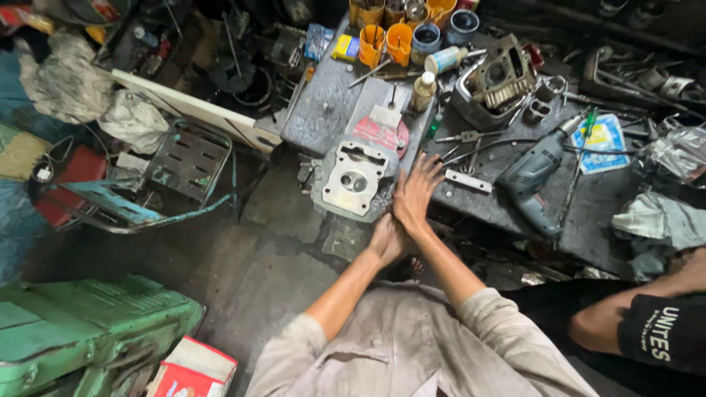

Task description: The person cleans a metal engine cylinder head clamped in a vise using a cloth and a liquid from a bottle. They wipe the surface, apply liquid, and continue wiping the interior and exterior of the part.

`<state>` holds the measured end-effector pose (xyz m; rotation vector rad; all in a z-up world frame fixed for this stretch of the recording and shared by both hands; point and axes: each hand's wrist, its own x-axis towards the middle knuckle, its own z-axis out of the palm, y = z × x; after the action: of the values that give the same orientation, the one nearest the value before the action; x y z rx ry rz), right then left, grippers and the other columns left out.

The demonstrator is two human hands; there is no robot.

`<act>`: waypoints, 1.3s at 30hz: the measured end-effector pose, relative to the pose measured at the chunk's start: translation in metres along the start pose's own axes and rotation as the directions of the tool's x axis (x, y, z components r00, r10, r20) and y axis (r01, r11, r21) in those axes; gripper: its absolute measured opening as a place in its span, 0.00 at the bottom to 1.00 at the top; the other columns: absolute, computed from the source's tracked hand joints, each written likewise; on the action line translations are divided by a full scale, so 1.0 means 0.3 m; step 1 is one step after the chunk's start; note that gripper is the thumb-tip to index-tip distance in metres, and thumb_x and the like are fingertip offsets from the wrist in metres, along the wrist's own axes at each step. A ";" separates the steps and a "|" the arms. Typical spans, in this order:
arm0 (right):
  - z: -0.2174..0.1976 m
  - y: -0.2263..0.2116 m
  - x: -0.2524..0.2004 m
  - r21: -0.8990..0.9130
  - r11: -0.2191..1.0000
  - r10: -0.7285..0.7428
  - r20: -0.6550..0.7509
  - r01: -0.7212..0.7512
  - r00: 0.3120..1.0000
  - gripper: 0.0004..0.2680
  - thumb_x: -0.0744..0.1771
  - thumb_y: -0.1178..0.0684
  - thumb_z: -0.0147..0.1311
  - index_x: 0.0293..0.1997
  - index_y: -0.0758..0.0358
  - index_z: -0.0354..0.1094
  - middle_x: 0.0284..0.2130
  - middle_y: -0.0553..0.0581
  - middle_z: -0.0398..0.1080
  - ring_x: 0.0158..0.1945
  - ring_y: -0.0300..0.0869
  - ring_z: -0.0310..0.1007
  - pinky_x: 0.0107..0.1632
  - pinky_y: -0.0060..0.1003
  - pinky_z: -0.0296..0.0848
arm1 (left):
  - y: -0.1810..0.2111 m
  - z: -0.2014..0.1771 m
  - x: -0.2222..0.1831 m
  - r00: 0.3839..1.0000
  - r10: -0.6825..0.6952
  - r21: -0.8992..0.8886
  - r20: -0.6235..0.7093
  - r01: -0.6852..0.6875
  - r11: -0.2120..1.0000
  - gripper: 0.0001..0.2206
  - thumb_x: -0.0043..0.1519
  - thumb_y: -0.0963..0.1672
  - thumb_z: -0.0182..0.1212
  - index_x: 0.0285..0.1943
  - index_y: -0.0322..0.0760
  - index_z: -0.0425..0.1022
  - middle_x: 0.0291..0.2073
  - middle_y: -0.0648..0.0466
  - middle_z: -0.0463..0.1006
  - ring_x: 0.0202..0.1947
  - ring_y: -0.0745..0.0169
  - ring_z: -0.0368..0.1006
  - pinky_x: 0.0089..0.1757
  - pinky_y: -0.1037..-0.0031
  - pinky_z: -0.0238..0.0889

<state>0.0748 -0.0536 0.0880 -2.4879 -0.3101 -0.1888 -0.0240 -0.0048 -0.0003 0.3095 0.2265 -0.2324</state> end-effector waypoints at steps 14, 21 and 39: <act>-0.192 0.096 -0.135 0.635 0.766 -0.388 0.581 -0.100 0.715 0.13 0.70 0.49 0.52 0.57 0.67 0.70 0.45 0.55 0.76 0.48 0.37 0.72 0.51 0.36 0.72 | 0.056 -0.062 -0.228 0.924 -0.008 0.396 -0.383 0.172 0.902 0.19 0.70 0.46 0.38 0.63 0.41 0.72 0.55 0.50 0.80 0.51 0.62 0.79 0.51 0.70 0.70; -0.136 0.080 -0.075 0.337 0.884 -0.465 0.554 0.325 0.690 0.08 0.68 0.51 0.57 0.41 0.67 0.74 0.39 0.63 0.74 0.46 0.57 0.75 0.47 0.46 0.72 | 0.032 -0.071 -0.169 0.893 0.236 0.452 -0.383 -0.042 0.891 0.18 0.64 0.37 0.46 0.63 0.34 0.73 0.56 0.49 0.79 0.53 0.63 0.78 0.54 0.70 0.70; -0.213 0.097 0.557 0.200 0.931 -0.261 -0.224 0.306 0.939 0.32 0.60 0.57 0.72 0.69 0.68 0.54 0.56 0.71 0.68 0.58 0.59 0.68 0.60 0.47 0.67 | 0.070 0.012 -0.218 0.927 0.104 0.350 -0.360 0.031 0.936 0.19 0.67 0.42 0.55 0.68 0.38 0.69 0.52 0.51 0.81 0.45 0.63 0.77 0.48 0.71 0.71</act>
<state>0.2393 -0.0850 0.1574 -2.1642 -0.5768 -0.4840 -0.0799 0.0258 0.0255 0.7163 0.5606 -0.1732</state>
